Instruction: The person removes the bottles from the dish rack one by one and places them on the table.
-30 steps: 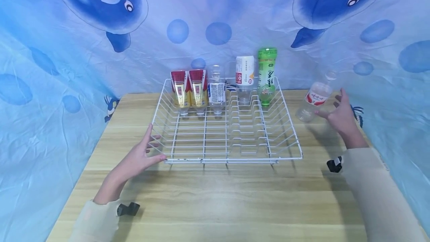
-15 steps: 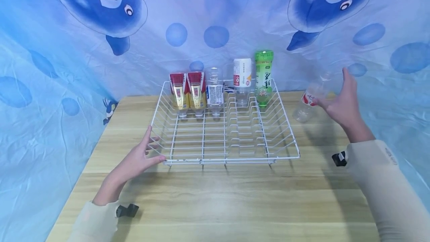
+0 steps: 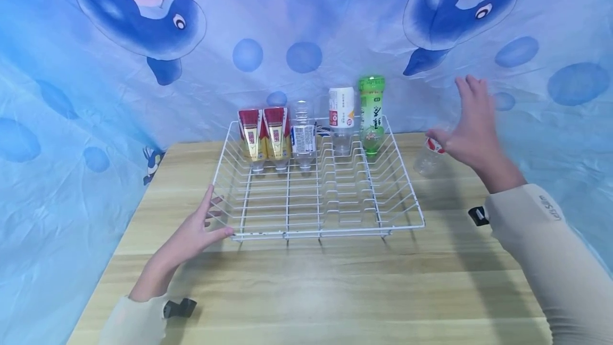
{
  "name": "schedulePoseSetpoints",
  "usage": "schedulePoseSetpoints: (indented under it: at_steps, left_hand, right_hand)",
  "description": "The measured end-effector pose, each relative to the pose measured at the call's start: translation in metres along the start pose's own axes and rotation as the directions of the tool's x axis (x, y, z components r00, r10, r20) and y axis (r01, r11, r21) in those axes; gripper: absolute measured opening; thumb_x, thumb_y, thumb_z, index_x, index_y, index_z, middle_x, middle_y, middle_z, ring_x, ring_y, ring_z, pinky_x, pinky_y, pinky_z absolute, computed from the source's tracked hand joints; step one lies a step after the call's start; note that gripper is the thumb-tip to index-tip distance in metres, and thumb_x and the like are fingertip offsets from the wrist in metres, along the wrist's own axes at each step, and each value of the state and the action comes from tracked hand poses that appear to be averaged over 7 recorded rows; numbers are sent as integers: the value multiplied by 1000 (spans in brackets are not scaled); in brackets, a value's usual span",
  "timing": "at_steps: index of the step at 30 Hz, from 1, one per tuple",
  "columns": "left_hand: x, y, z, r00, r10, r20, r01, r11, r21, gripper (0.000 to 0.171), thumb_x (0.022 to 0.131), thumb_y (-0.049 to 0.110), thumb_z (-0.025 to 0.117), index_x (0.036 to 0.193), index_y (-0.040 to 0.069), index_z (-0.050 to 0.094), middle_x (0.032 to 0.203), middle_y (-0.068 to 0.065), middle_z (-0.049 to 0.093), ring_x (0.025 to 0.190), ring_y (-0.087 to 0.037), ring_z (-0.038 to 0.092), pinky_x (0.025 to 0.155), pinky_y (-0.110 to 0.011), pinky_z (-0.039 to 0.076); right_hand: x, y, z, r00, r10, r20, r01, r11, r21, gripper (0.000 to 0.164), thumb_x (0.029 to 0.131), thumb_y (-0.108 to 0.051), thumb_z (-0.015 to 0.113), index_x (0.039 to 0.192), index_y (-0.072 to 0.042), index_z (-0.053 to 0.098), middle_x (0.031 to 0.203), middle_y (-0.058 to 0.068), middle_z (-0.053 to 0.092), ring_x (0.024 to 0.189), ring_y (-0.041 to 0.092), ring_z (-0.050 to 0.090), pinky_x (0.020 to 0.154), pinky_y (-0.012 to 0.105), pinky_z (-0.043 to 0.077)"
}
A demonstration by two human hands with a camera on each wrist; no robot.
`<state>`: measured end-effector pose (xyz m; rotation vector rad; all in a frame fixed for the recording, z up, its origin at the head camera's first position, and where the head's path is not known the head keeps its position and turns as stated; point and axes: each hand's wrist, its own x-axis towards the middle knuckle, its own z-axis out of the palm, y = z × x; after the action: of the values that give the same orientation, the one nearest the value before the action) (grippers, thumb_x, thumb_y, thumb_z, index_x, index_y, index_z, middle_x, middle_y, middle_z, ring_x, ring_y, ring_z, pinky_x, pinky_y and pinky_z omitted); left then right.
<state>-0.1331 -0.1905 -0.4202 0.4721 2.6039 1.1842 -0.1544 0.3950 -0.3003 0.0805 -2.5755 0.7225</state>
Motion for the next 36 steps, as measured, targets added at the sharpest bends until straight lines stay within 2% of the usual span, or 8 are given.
schedulePoseSetpoints:
  at_steps: [8,12,16,21,26,28,32,36]
  left_hand:
    - [0,-1,0,1000,14,-2,-14,1000,15,119,88,48,76,160,26,-15,161,-18,30,134,-40,47,102,-63,43]
    - [0,-1,0,1000,20,4,-20,1000,16,120,87,53,75,160,26,-15,161,-18,29,134,-40,47,102,-62,44]
    - [0,-2,0,1000,22,4,-22,1000,19,119,88,48,76,160,25,-15,161,-19,29,134,-41,47,101,-62,45]
    - [-1,-3,0,1000,19,3,-19,1000,8,119,89,44,77,160,24,-16,161,-19,27,134,-41,46,101,-61,45]
    - [-1,-4,1,1000,11,-6,-11,1000,0,119,89,44,77,160,24,-17,162,-20,25,135,-44,44,103,-63,43]
    - [-1,-5,1,1000,7,-3,-7,1000,4,120,89,46,76,160,24,-18,162,-20,25,135,-44,43,103,-63,42]
    - [-1,-6,1,1000,8,2,-8,1000,17,121,88,52,75,160,23,-17,162,-21,25,135,-45,43,103,-63,42]
    - [-4,-7,2,1000,14,-9,-14,1000,28,121,87,52,76,160,23,-17,162,-20,27,134,-45,45,103,-63,42]
  right_hand:
    - [12,-24,8,981,-190,39,194,968,-161,107,70,-15,89,155,5,27,162,28,18,152,44,2,119,63,-4]
    - [17,-38,11,969,-236,77,247,949,-197,107,71,-17,90,155,5,27,163,27,17,152,44,3,119,63,-3]
    - [23,-50,15,953,-273,133,297,928,-225,105,73,-19,89,156,2,28,164,25,16,152,43,2,119,63,-5]
    - [30,-57,23,905,-352,240,416,852,-318,103,74,-22,87,156,-2,28,164,24,16,153,41,1,119,63,-6]
    - [39,-62,28,830,-420,368,551,725,-414,93,78,-22,83,155,-5,33,164,23,19,153,39,2,120,60,-6]
    - [42,-61,29,789,-451,417,610,657,-444,86,79,-18,82,153,-6,38,162,24,23,153,39,5,120,60,-6]
    - [49,-60,29,684,-495,535,729,469,-498,80,76,-7,80,149,-7,45,158,25,31,150,42,15,120,60,-6]
    - [57,-59,33,578,-488,654,811,259,-525,78,76,-2,81,148,-12,51,156,23,35,147,43,23,119,60,-8]
